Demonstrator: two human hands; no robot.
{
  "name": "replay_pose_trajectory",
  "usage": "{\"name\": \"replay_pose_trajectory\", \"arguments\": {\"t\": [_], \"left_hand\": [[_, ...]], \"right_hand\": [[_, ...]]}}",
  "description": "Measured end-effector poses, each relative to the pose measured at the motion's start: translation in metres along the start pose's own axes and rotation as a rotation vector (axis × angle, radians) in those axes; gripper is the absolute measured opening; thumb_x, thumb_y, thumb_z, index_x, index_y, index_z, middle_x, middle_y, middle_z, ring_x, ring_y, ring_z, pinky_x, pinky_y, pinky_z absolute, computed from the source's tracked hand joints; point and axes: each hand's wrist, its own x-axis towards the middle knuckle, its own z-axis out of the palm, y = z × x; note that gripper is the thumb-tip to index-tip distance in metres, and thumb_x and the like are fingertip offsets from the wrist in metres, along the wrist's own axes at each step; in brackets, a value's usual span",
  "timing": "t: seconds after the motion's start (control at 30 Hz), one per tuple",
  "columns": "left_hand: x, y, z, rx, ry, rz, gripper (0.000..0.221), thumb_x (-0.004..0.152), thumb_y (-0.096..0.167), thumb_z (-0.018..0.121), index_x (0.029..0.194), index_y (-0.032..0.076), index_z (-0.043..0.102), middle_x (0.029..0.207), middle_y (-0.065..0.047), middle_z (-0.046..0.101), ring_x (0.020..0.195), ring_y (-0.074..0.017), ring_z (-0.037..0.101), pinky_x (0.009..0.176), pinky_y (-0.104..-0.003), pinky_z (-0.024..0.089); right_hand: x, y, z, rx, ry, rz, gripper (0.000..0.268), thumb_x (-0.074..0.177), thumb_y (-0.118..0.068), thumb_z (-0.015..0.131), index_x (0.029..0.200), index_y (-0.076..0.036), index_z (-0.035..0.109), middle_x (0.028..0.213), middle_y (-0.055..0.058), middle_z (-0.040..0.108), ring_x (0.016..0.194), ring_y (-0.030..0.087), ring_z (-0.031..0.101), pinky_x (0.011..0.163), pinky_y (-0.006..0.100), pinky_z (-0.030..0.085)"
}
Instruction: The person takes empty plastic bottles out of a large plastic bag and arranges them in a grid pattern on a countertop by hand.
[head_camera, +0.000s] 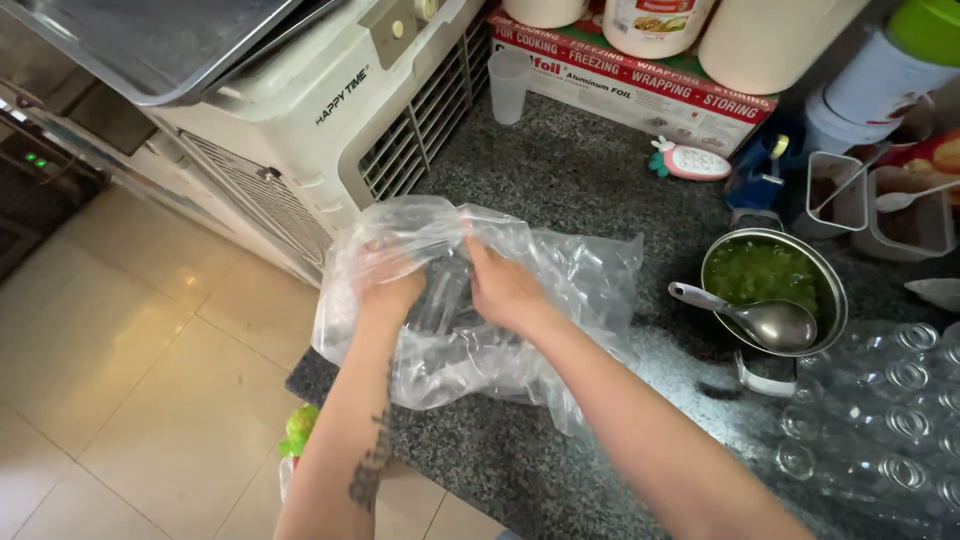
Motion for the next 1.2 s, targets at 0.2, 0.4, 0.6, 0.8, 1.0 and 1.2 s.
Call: {"name": "replay_pose_trajectory", "arguments": {"t": [0.2,0.4,0.6,0.8,1.0,1.2], "left_hand": [[0.048,0.046,-0.027,-0.143,-0.475,-0.162,0.088,0.096,0.063,0.077,0.152,-0.004,0.077,0.147,-0.029,0.080,0.151,-0.0469,0.074,0.124,-0.055,0.062],[0.057,0.078,-0.081,-0.329,-0.744,-0.290,0.112,0.082,0.097,0.080,0.152,0.009,0.085,0.154,-0.015,0.086,0.153,-0.0330,0.078,0.125,-0.050,0.064],[0.033,0.120,-0.111,-0.436,-0.922,-0.143,0.120,0.075,0.085,0.098,0.168,0.012,0.075,0.165,-0.018,0.080,0.161,-0.0343,0.072,0.133,-0.053,0.061],[0.017,0.150,-0.239,-0.505,-0.980,0.041,0.080,0.102,0.025,0.084,0.177,0.013,0.060,0.173,-0.025,0.067,0.169,-0.0427,0.060,0.137,-0.058,0.057],[-0.031,0.128,-0.280,-0.700,-0.706,0.030,0.058,0.108,0.024,0.078,0.156,0.011,0.049,0.151,-0.026,0.072,0.153,-0.0513,0.068,0.122,-0.067,0.059],[-0.050,0.118,-0.318,-0.948,-0.130,0.058,0.037,0.115,0.022,0.081,0.140,0.009,0.057,0.141,-0.028,0.074,0.135,-0.0599,0.077,0.109,-0.068,0.066]], "right_hand": [[0.014,0.006,-0.025,-0.061,-0.032,0.018,0.063,0.123,-0.021,0.043,0.185,-0.008,0.041,0.163,0.028,0.074,0.142,0.058,0.078,0.118,0.072,0.060],[0.023,0.040,-0.021,-0.058,0.001,0.003,0.061,0.120,-0.021,0.047,0.180,-0.012,0.052,0.146,0.025,0.083,0.134,0.056,0.082,0.112,0.070,0.064],[0.030,0.060,-0.016,0.027,0.067,0.036,0.051,0.119,-0.020,0.052,0.166,-0.014,0.071,0.133,0.019,0.090,0.129,0.050,0.085,0.109,0.065,0.067],[0.002,0.052,-0.030,0.128,0.050,0.063,0.040,0.122,-0.026,0.054,0.146,-0.013,0.083,0.132,0.027,0.091,0.133,0.056,0.082,0.116,0.069,0.064],[0.019,0.112,0.022,0.368,0.133,0.134,0.034,0.120,-0.037,0.062,0.137,-0.021,0.088,0.107,0.018,0.091,0.101,0.044,0.085,0.095,0.058,0.070],[-0.029,0.072,-0.002,0.923,0.048,0.168,0.063,0.125,-0.059,0.052,0.151,-0.014,0.088,0.116,0.012,0.088,0.084,0.028,0.076,0.073,0.039,0.065]]}}
